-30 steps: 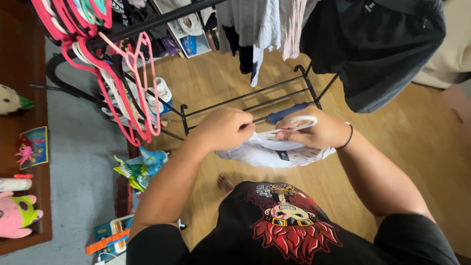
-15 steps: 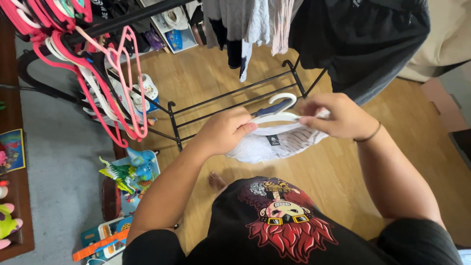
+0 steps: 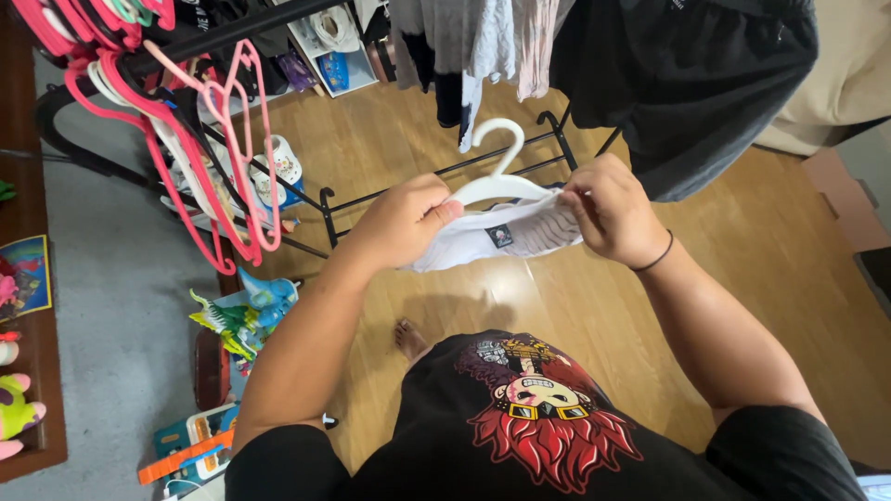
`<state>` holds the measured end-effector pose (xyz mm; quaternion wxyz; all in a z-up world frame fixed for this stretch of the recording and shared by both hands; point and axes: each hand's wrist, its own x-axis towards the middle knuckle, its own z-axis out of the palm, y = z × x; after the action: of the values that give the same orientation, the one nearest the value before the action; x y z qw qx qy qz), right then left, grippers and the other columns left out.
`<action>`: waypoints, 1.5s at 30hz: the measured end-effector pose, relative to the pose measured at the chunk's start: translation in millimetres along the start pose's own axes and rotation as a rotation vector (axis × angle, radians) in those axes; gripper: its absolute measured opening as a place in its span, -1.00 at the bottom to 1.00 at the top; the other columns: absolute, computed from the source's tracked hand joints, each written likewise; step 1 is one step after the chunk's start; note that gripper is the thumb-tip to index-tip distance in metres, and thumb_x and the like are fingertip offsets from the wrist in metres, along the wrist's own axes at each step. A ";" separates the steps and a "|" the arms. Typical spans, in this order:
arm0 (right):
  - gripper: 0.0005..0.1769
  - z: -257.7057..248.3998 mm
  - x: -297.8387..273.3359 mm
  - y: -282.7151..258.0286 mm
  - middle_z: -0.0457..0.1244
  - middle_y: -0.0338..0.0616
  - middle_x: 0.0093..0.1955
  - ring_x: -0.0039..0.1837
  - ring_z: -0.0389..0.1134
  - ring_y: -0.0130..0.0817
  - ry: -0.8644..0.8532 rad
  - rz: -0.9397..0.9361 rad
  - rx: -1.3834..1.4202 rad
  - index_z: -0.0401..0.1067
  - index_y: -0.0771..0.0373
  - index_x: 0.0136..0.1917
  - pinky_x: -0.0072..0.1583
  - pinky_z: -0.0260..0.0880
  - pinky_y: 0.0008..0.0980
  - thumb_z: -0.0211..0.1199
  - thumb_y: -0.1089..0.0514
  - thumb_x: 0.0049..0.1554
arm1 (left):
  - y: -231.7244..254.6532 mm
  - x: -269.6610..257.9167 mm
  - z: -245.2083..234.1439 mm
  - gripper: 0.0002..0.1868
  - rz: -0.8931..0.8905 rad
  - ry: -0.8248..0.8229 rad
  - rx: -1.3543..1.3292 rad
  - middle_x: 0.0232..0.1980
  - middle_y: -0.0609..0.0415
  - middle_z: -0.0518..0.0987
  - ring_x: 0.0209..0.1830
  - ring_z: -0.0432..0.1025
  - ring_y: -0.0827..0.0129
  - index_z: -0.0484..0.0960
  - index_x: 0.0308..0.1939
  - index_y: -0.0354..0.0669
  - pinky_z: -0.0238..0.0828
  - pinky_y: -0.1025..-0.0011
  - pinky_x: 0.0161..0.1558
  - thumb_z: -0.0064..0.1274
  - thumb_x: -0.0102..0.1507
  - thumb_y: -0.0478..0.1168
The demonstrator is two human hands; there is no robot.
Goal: The person takes clothes from a laundry basket, places them on hangers, and hangs them on a clothes rack. The person handles shorts, a patterned top, a grey t-shirt, a white t-shirt, and a yellow top, using various colored hangers to organize them on the rack.
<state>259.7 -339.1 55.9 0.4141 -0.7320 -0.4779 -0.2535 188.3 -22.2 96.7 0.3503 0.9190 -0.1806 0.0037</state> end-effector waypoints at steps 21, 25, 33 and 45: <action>-0.70 -22.4 -18.6 -9.2 0.32 0.10 -0.23 -0.19 0.37 0.13 -0.065 0.089 -0.134 0.53 0.41 0.17 -0.08 0.42 0.01 0.38 0.29 0.16 | 16.4 6.5 -7.2 -0.64 0.081 0.027 0.118 -0.35 -0.02 0.44 -0.24 0.45 -0.06 0.44 -0.39 -0.08 0.40 0.11 -0.19 -0.07 0.43 0.01; -0.72 -25.2 -9.4 -9.3 0.38 0.01 -0.18 -0.13 0.43 -0.01 -0.107 0.246 0.022 0.55 0.34 0.15 -0.01 0.43 -0.09 0.40 0.23 0.17 | 8.7 6.9 -10.3 -0.66 0.085 0.039 0.128 -0.32 -0.02 0.46 -0.21 0.46 -0.05 0.47 -0.36 -0.07 0.40 0.11 -0.17 -0.07 0.44 0.00; -0.86 -5.9 -24.6 27.0 0.29 -0.02 -0.27 -0.21 0.36 0.07 -0.143 0.226 0.107 0.49 0.33 0.02 -0.07 0.40 -0.08 0.20 0.20 0.30 | 3.6 5.1 -18.1 -0.82 0.108 0.137 0.021 -0.19 0.03 0.57 -0.14 0.49 0.06 0.63 -0.07 -0.07 0.44 0.22 -0.07 0.09 0.40 -0.07; -0.69 -41.4 -11.8 28.8 0.24 0.08 -0.35 -0.29 0.39 0.21 -0.369 0.163 -0.287 0.33 0.27 0.07 -0.19 0.40 0.03 0.10 -0.05 0.37 | -38.9 -5.7 -22.5 -0.58 -0.085 0.034 0.068 -0.42 -0.15 0.45 -0.35 0.45 -0.14 0.41 -0.29 -0.12 0.39 0.11 -0.24 0.05 0.40 0.13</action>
<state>282.0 -385.8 58.2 0.2308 -0.8534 -0.4438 -0.1466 198.7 21.0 87.9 0.3215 0.9372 -0.1351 0.0105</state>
